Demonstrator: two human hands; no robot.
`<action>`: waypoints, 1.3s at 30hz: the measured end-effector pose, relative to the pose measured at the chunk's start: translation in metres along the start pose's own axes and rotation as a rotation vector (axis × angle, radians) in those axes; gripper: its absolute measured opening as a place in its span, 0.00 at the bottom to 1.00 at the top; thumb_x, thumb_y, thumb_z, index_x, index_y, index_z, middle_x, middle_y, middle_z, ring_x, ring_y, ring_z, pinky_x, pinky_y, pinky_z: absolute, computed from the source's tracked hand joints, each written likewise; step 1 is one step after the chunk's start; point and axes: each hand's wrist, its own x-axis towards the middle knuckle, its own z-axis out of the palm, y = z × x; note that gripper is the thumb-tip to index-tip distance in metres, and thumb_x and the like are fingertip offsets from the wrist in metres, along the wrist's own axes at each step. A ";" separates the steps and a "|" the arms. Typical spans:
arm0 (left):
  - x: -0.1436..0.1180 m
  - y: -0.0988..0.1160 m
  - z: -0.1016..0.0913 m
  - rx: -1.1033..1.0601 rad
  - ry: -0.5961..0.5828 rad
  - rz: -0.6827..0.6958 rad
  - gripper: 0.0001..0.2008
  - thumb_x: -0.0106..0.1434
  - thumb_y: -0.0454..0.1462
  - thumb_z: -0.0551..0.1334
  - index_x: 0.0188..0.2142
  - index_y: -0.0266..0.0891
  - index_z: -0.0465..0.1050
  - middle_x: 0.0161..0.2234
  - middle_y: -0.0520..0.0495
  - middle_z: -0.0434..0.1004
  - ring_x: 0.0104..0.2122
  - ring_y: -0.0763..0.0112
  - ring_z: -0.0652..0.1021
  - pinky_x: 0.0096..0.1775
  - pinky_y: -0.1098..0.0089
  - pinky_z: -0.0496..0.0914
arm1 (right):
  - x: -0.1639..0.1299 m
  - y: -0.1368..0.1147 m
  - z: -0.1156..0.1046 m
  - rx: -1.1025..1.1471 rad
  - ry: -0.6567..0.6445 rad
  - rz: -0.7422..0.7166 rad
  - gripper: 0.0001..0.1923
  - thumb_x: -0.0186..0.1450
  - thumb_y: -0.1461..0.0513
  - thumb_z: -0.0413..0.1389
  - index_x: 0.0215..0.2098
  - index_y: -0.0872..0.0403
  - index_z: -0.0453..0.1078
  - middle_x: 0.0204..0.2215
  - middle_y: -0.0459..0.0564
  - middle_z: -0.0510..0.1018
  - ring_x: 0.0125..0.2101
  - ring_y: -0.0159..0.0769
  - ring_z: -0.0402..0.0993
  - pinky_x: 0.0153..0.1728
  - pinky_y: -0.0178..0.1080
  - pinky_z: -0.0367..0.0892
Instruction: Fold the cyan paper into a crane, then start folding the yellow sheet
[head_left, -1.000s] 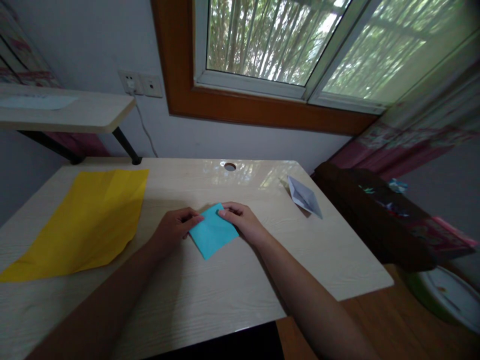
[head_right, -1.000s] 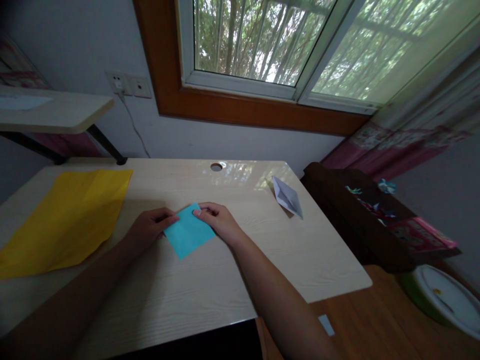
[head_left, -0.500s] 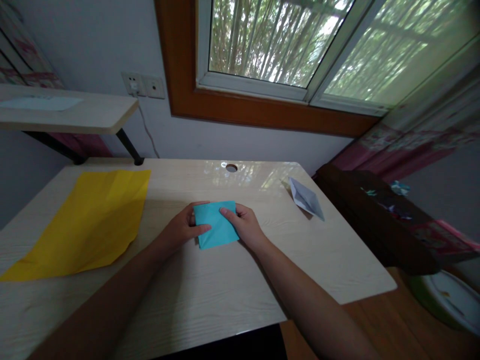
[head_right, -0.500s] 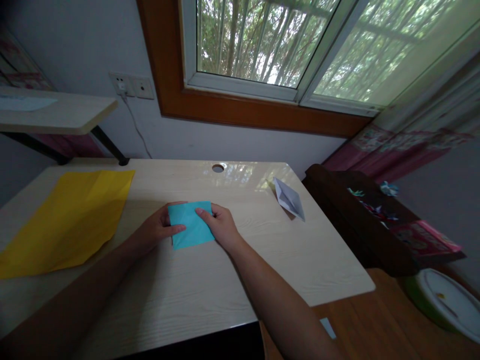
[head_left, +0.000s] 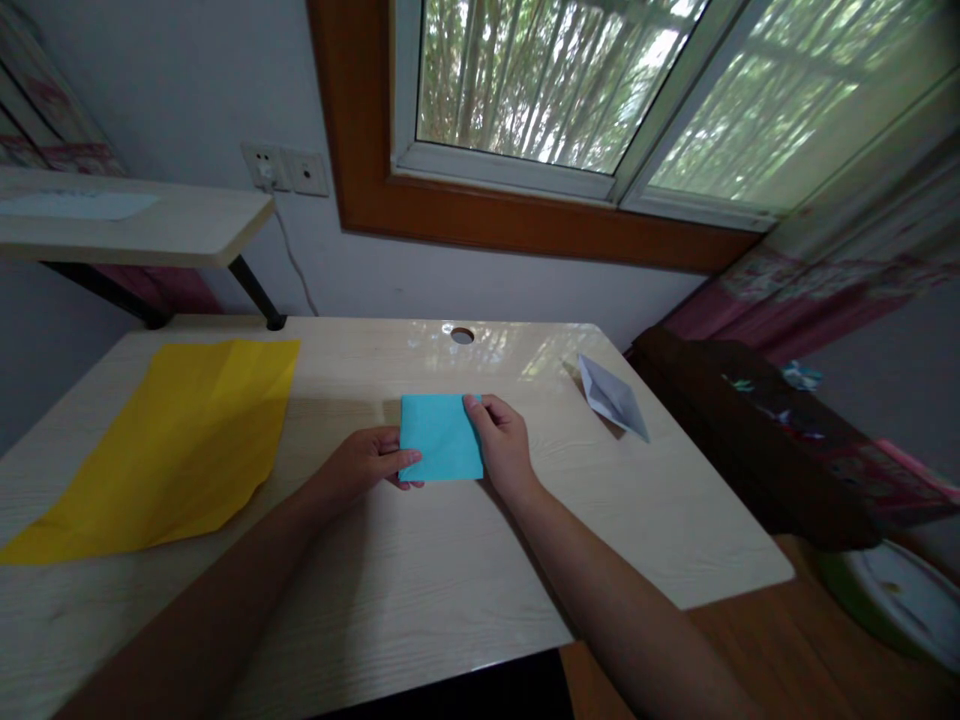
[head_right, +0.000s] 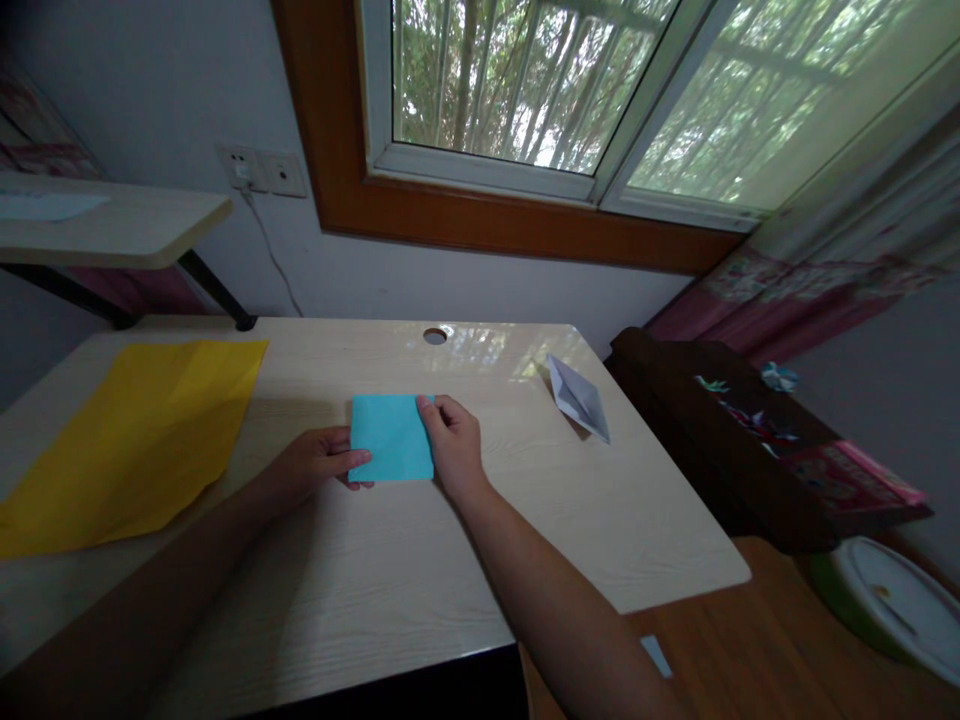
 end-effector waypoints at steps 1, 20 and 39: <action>0.000 0.000 0.000 -0.008 -0.001 0.002 0.15 0.61 0.46 0.68 0.37 0.35 0.78 0.31 0.44 0.84 0.31 0.64 0.83 0.34 0.67 0.76 | 0.000 0.000 0.000 0.003 0.006 0.000 0.20 0.66 0.48 0.59 0.25 0.53 0.69 0.23 0.42 0.64 0.26 0.32 0.59 0.28 0.35 0.56; -0.003 -0.003 -0.001 0.013 0.303 0.054 0.19 0.61 0.52 0.67 0.33 0.38 0.78 0.30 0.49 0.80 0.29 0.66 0.77 0.33 0.69 0.71 | -0.003 -0.001 0.000 -0.091 -0.274 -0.004 0.22 0.68 0.47 0.57 0.24 0.54 0.71 0.22 0.44 0.66 0.26 0.33 0.61 0.28 0.35 0.57; -0.001 0.003 0.004 -0.213 0.140 0.071 0.40 0.57 0.45 0.72 0.64 0.43 0.55 0.38 0.48 0.80 0.31 0.67 0.81 0.31 0.68 0.76 | 0.003 0.004 -0.004 -0.051 -0.055 -0.024 0.21 0.68 0.47 0.57 0.25 0.54 0.70 0.22 0.43 0.66 0.26 0.33 0.60 0.29 0.36 0.57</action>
